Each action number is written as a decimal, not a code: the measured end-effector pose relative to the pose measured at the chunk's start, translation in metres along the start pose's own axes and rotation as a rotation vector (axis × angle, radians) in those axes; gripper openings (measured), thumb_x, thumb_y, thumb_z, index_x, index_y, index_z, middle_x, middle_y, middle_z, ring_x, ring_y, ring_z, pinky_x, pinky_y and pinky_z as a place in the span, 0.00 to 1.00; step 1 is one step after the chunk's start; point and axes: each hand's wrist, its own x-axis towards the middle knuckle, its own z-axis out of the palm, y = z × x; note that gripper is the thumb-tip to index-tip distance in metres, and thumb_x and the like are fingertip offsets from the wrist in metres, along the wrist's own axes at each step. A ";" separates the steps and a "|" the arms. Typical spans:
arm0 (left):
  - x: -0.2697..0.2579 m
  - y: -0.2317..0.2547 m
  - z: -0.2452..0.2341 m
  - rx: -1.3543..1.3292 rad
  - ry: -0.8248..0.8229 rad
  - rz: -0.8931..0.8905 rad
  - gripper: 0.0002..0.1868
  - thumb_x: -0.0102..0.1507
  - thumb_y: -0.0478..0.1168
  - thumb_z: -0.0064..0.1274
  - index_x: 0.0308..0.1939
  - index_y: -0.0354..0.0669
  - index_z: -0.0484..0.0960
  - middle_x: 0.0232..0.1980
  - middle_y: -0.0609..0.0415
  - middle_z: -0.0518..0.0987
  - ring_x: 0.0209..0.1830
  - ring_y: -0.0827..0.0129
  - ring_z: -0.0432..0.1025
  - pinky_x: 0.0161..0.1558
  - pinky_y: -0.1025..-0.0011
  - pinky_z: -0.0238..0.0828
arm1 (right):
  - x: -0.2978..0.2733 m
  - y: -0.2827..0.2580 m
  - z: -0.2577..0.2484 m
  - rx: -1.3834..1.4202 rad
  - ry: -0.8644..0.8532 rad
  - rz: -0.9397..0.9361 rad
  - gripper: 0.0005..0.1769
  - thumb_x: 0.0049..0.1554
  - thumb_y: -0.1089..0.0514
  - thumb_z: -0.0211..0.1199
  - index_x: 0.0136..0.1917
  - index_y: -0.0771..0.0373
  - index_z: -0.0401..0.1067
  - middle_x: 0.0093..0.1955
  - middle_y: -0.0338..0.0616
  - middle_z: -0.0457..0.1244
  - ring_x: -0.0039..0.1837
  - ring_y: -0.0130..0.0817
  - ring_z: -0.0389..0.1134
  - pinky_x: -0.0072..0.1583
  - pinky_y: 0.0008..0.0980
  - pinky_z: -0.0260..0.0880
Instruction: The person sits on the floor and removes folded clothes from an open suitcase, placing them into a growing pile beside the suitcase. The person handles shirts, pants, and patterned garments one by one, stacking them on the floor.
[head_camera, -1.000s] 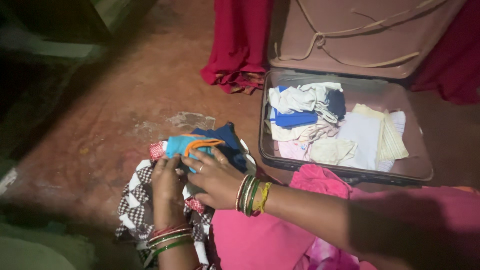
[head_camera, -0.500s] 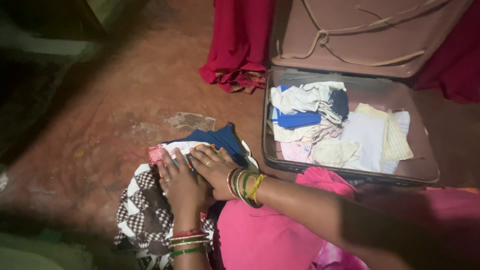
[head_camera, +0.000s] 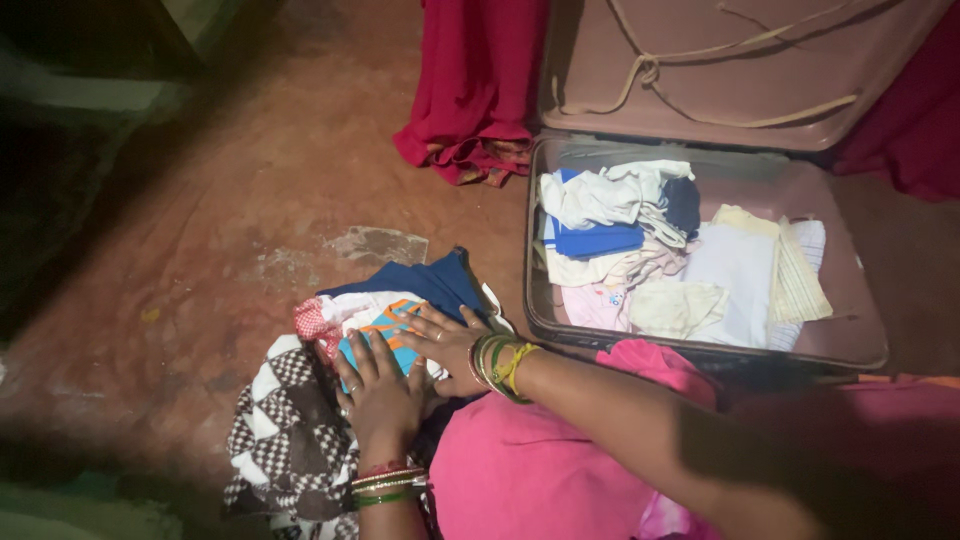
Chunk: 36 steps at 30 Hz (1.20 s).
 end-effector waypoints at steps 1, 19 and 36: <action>0.000 0.000 0.000 0.005 -0.013 -0.005 0.48 0.65 0.69 0.36 0.81 0.55 0.39 0.85 0.55 0.28 0.84 0.50 0.24 0.75 0.43 0.32 | 0.000 0.002 0.001 0.007 -0.002 -0.005 0.57 0.49 0.50 0.66 0.84 0.47 0.39 0.88 0.38 0.28 0.87 0.43 0.24 0.76 0.74 0.34; -0.018 0.062 -0.058 0.029 0.313 0.147 0.58 0.55 0.62 0.58 0.79 0.42 0.46 0.84 0.40 0.37 0.81 0.32 0.24 0.72 0.29 0.22 | -0.040 0.009 -0.030 0.098 0.199 0.019 0.57 0.49 0.56 0.63 0.85 0.52 0.36 0.87 0.43 0.35 0.86 0.48 0.36 0.74 0.55 0.53; -0.044 0.200 -0.063 0.025 0.183 0.347 0.64 0.52 0.64 0.61 0.80 0.43 0.41 0.84 0.41 0.35 0.81 0.35 0.23 0.72 0.32 0.25 | -0.169 0.046 -0.087 -0.126 0.393 0.207 0.58 0.47 0.62 0.61 0.84 0.54 0.35 0.87 0.43 0.32 0.86 0.46 0.29 0.76 0.72 0.29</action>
